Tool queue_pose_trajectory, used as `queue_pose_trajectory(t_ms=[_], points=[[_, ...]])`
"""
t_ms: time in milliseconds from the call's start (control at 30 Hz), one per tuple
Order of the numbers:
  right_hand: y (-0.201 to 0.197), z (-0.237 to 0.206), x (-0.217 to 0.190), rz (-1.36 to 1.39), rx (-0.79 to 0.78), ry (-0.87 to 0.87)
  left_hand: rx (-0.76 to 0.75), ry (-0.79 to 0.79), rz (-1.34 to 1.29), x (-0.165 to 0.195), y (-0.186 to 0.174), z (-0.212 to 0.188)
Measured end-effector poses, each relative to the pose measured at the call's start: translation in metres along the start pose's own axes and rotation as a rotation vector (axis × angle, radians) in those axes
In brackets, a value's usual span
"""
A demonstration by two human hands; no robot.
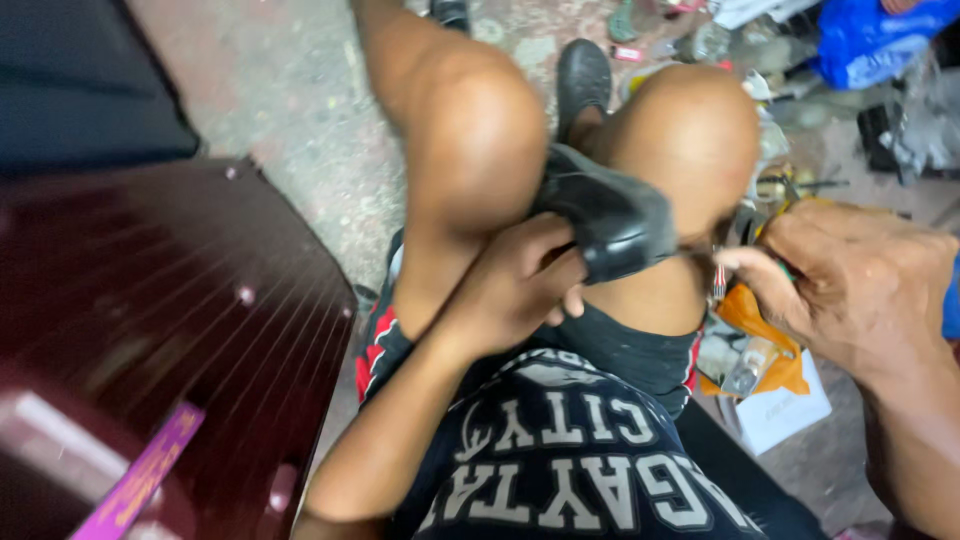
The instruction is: The person sews a black shoe using a needle and thread. They repeatedly pass the needle through the shoe's upper and pull the thread tight to secure the seam.
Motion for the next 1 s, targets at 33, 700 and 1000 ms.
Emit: queue_pose_trajectory(t_ms=[33, 700, 1000], points=[[-0.004, 0.0, 0.003, 0.011, 0.016, 0.005, 0.093, 0.026, 0.132, 0.012, -0.001, -0.008], [0.005, 0.002, 0.011, 0.308, -0.142, -0.096, 0.269, 0.344, 0.786, 0.079, 0.06, 0.017], [0.044, -0.009, 0.035, 0.763, -0.063, -0.213, 0.1, 0.268, -0.114, 0.079, 0.059, 0.017]])
Point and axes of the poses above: each hand's wrist, its own z-axis towards the middle knuckle, its own y-axis out of the palm, x = y × z, the point moved 6 cm from there along z, towards the middle knuckle, and after that the axes turned 15 degrees about -x, right-handed, at the moved point
